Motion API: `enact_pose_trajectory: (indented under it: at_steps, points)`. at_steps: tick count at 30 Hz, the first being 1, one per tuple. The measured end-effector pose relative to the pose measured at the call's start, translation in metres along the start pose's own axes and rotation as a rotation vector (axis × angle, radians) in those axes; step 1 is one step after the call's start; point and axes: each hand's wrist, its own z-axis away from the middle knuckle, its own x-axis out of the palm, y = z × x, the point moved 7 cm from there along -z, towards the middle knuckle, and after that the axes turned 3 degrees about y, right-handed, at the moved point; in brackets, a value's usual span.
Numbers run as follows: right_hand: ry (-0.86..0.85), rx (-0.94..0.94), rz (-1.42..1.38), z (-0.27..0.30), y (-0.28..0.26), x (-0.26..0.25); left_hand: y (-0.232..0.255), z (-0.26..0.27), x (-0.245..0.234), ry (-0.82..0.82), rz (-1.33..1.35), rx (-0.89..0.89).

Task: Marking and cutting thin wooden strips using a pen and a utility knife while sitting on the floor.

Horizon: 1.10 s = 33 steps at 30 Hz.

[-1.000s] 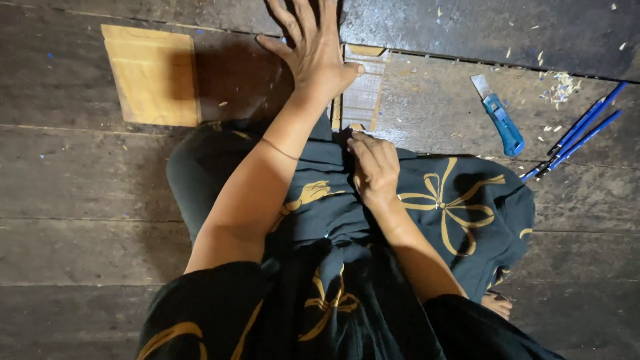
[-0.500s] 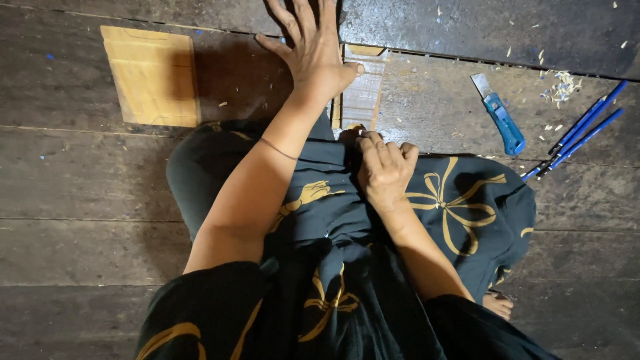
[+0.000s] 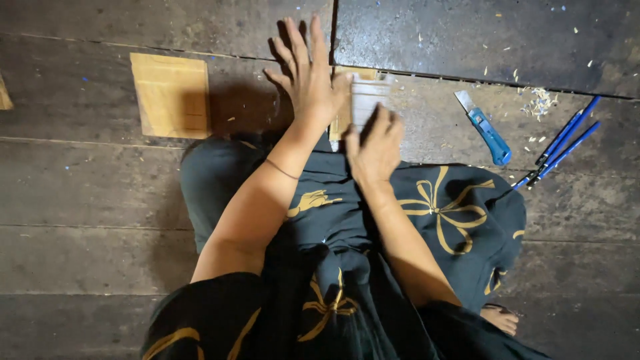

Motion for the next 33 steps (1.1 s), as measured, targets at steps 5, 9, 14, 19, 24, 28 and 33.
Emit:
enact_pose_trajectory:
  at_steps: [5, 9, 14, 19, 24, 28, 33]
  points:
    - [0.276, 0.07, 0.145, 0.007, 0.067, -0.015, 0.01, 0.024, -0.029, 0.385, 0.492, 0.088]
    - [0.452, 0.036, 0.25, 0.013, 0.061, -0.016, 0.027, 0.064, 0.002, 0.368, 0.309, -0.056]
    - [0.502, 0.013, 0.308, 0.007, 0.08, 0.0, 0.047, 0.082, 0.028, 0.235, 0.34, -0.117]
    - [0.517, -0.011, 0.321, 0.008, 0.07, -0.006, 0.041, 0.083, -0.008, 0.296, 0.304, -0.103]
    - [0.496, -0.015, 0.293, 0.009, 0.066, -0.011, -0.004, 0.076, -0.096, 0.24, 0.202, -0.021]
    - [0.529, -0.014, 0.284, 0.011, 0.061, -0.015, -0.079, 0.058, -0.166, 0.493, 0.109, -0.063]
    - [0.505, 0.003, 0.239, 0.012, 0.054, -0.023, -0.093, 0.042, -0.179, 0.41, 0.129, -0.21]
